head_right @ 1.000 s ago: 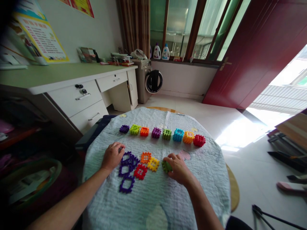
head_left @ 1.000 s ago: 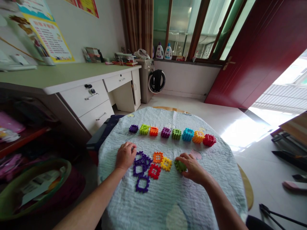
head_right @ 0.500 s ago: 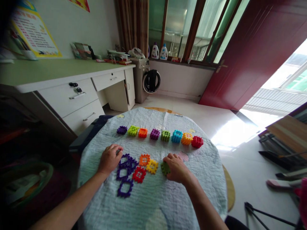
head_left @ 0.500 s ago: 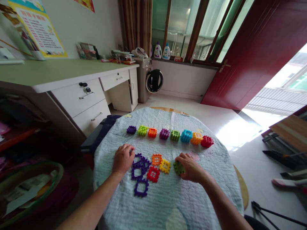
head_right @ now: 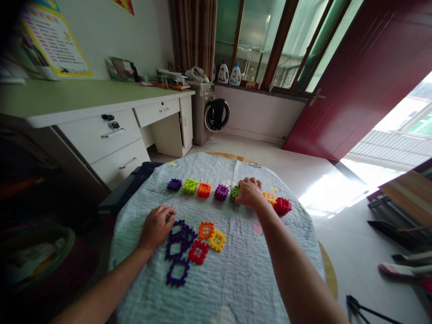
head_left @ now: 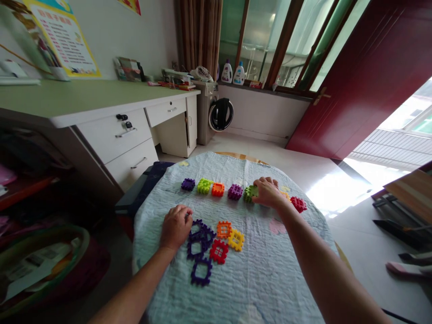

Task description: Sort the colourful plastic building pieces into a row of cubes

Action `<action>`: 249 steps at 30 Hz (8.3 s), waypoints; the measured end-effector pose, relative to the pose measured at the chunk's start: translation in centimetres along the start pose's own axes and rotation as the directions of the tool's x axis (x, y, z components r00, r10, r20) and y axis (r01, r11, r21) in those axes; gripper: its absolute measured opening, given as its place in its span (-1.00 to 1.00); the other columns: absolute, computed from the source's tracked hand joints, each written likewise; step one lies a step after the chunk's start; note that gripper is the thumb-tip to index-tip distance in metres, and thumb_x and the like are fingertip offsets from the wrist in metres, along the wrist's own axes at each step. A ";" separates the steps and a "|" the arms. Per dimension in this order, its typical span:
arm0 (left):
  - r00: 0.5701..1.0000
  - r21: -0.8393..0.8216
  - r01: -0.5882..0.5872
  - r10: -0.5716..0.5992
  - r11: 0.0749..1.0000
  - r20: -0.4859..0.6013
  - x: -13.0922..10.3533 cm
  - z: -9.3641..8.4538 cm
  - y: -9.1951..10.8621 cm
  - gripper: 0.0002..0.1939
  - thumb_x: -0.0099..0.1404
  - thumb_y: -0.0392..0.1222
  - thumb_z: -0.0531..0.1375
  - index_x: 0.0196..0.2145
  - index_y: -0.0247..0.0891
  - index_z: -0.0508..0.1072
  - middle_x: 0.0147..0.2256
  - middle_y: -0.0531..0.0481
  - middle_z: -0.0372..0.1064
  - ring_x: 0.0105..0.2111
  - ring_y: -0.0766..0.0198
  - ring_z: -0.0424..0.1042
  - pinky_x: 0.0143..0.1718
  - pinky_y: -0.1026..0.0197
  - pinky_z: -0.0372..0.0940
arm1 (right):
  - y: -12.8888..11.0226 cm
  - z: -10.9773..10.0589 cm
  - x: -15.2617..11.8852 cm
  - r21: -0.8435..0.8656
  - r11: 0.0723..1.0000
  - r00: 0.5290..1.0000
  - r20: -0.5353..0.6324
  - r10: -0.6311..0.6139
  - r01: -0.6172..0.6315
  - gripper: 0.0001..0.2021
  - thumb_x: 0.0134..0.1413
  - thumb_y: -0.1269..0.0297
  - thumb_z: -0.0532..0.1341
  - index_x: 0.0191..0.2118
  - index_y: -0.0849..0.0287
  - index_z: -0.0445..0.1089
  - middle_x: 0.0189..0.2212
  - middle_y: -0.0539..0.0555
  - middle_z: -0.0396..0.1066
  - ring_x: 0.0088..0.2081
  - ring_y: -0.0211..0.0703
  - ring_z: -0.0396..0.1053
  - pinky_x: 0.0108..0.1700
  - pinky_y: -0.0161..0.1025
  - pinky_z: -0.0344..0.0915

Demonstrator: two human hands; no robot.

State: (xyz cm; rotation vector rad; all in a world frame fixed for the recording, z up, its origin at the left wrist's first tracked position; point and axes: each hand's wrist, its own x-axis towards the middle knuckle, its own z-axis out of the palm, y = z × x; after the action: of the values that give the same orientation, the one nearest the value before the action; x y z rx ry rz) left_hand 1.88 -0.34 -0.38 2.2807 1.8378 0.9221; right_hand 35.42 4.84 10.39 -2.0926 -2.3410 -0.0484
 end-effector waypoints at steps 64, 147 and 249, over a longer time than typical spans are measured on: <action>0.997 0.080 -0.071 0.072 0.994 -0.010 0.0 0.6 -0.8 -0.84 0.21 -0.24 0.05 -0.36 -0.20 0.44 -0.26 -0.09 0.44 -0.21 0.08 0.39 -0.09 0.06 0.26 | 3.5 3.9 -12.0 0.420 0.906 0.980 -0.157 0.121 -0.044 -0.66 -0.09 0.23 0.24 -0.10 0.11 0.38 -0.20 0.09 0.31 -0.15 -0.06 0.29 -0.07 -0.12 0.24; 1.000 0.045 0.025 -0.026 0.999 0.016 0.0 0.0 0.2 -0.87 0.18 -0.32 0.09 -0.37 -0.19 0.44 -0.25 -0.06 0.42 -0.18 0.11 0.36 -0.05 0.10 0.25 | -6.2 9.1 -12.1 0.517 0.855 0.998 -0.070 -0.008 0.043 -0.56 -0.12 0.30 0.30 -0.02 0.14 0.38 -0.02 0.17 0.32 -0.05 0.02 0.24 0.04 -0.06 0.21; 0.983 0.239 0.012 -0.055 0.971 0.173 0.5 -3.7 2.2 -0.81 0.31 -0.17 0.10 -0.17 -0.24 0.45 -0.07 -0.20 0.39 -0.08 0.03 0.37 -0.09 0.08 0.26 | -5.2 10.4 -11.7 0.145 0.972 0.941 -0.262 0.216 -0.183 -0.74 0.21 0.15 0.11 -0.05 0.11 0.34 -0.04 0.13 0.34 -0.04 0.00 0.22 -0.02 -0.11 0.08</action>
State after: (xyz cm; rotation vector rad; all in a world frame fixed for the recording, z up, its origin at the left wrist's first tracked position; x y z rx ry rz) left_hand 2.03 -1.60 3.73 2.3639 1.9929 0.4958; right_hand 31.79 -7.12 -0.39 -2.0983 -1.9189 -0.1838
